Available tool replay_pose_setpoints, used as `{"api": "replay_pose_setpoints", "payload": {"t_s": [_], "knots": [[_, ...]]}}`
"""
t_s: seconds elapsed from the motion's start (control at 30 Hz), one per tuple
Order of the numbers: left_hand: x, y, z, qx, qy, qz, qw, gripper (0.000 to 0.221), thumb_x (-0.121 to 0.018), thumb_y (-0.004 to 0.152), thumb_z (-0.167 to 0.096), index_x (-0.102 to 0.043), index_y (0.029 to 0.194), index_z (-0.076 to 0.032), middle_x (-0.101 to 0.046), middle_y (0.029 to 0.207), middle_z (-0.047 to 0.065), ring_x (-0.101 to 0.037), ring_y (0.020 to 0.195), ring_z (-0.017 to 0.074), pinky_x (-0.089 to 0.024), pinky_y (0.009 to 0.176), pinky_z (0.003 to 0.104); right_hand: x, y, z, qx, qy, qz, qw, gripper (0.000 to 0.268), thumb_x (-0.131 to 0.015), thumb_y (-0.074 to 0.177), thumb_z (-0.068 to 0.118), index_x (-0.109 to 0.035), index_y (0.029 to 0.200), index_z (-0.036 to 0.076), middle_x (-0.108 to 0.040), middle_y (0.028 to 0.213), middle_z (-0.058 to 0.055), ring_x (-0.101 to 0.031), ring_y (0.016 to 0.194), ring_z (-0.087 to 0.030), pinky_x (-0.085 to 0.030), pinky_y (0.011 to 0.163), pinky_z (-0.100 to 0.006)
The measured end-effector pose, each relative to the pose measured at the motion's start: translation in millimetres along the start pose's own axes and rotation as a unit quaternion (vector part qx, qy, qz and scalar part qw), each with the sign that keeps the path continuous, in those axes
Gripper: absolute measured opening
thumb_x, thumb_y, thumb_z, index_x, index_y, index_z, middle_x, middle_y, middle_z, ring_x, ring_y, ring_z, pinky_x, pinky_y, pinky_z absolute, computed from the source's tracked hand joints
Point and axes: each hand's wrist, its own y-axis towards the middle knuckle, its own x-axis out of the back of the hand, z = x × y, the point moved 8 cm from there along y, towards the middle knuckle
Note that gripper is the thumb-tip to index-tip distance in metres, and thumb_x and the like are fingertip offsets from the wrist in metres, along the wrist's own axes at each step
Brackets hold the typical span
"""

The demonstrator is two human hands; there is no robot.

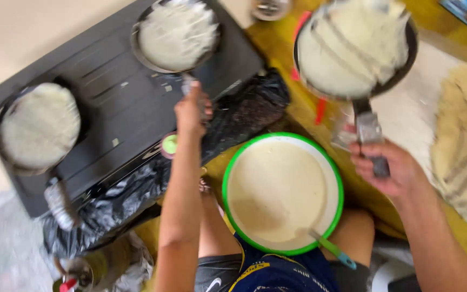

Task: Preparing and cooking crepes on multiple pans, including pouring batter, spreading it with a ladle, and stacking finished crepes.

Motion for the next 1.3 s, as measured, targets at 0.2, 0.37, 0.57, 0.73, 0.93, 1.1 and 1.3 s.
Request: {"api": "replay_pose_setpoints", "payload": {"t_s": [0.2, 0.37, 0.57, 0.73, 0.93, 1.1, 1.3], "knots": [[42.0, 90.3, 14.1, 0.0, 0.234, 0.065, 0.97, 0.072, -0.048, 0.095, -0.073, -0.07, 0.123, -0.011, -0.074, 0.099, 0.003, -0.073, 0.083, 0.0199, -0.06, 0.076, 0.04, 59.1, -164.8, -52.5, 0.067, 0.075, -0.18, 0.979, 0.022, -0.058, 0.089, 0.018, -0.058, 0.098, -0.002, -0.043, 0.076, -0.005, -0.043, 0.048, -0.009, -0.035, 0.035, -0.023], [-18.6, -52.6, 30.8, 0.083, -0.1, 0.181, 0.975, 0.084, -0.058, 0.061, -0.075, -0.058, 0.11, -0.007, -0.066, 0.097, 0.011, -0.062, 0.088, 0.0236, -0.052, 0.08, 0.034, 165.2, -262.9, -85.4, 0.19, 0.093, -0.214, 0.954, 0.063, -0.059, 0.082, 0.001, -0.05, 0.144, -0.006, -0.062, 0.095, -0.014, -0.054, 0.061, -0.015, -0.041, 0.049, -0.025], [5.9, -198.7, 231.7, 0.339, -0.07, 0.258, 0.902, 0.11, -0.04, 0.094, -0.088, -0.046, 0.139, 0.012, -0.052, 0.074, 0.004, -0.043, 0.061, 0.0163, -0.034, 0.056, 0.029, 247.3, -320.6, -41.6, 0.169, -0.624, -0.637, 0.42, 0.073, -0.068, 0.081, 0.006, -0.048, 0.151, -0.001, -0.065, 0.111, -0.023, -0.063, 0.082, -0.039, -0.051, 0.065, -0.045], [46.2, -260.0, 281.2, 0.382, 0.025, 0.222, 0.897, 0.081, -0.032, 0.11, -0.067, -0.058, 0.131, 0.006, -0.07, 0.093, 0.019, -0.07, 0.082, 0.0312, -0.058, 0.077, 0.044, 290.9, -295.1, -42.0, 0.177, -0.728, -0.618, 0.24, 0.086, -0.072, 0.072, -0.004, -0.047, 0.154, 0.002, -0.059, 0.11, -0.015, -0.061, 0.084, -0.033, -0.053, 0.075, -0.04], [75.9, -250.6, 270.2, 0.325, 0.057, 0.185, 0.926, 0.063, -0.043, 0.111, -0.057, -0.058, 0.13, 0.001, -0.069, 0.094, 0.015, -0.07, 0.084, 0.0282, -0.057, 0.081, 0.041, 288.8, -294.5, -28.4, 0.2, -0.73, -0.614, 0.223, 0.083, -0.071, 0.077, -0.007, -0.046, 0.155, 0.002, -0.058, 0.109, -0.015, -0.058, 0.083, -0.032, -0.051, 0.072, -0.04], [57.3, -273.2, 278.2, 0.319, 0.099, 0.171, 0.927, 0.054, -0.042, 0.112, -0.044, -0.06, 0.126, 0.005, -0.067, 0.092, 0.018, -0.068, 0.084, 0.0297, -0.056, 0.075, 0.042, 282.6, -298.6, -13.7, 0.181, -0.749, -0.603, 0.206, 0.084, -0.074, 0.072, 0.003, -0.054, 0.153, 0.006, -0.06, 0.111, -0.011, -0.061, 0.083, -0.028, -0.053, 0.069, -0.036], [56.7, -283.7, 276.8, 0.336, 0.171, 0.146, 0.915, 0.045, -0.048, 0.109, -0.04, -0.061, 0.121, 0.002, -0.068, 0.084, 0.017, -0.067, 0.075, 0.0276, -0.054, 0.072, 0.039, 257.9, -312.1, 11.3, 0.176, -0.76, -0.612, 0.13, 0.077, -0.075, 0.068, 0.002, -0.071, 0.143, 0.019, -0.062, 0.102, -0.003, -0.06, 0.076, -0.021, -0.051, 0.062, -0.031]]}}
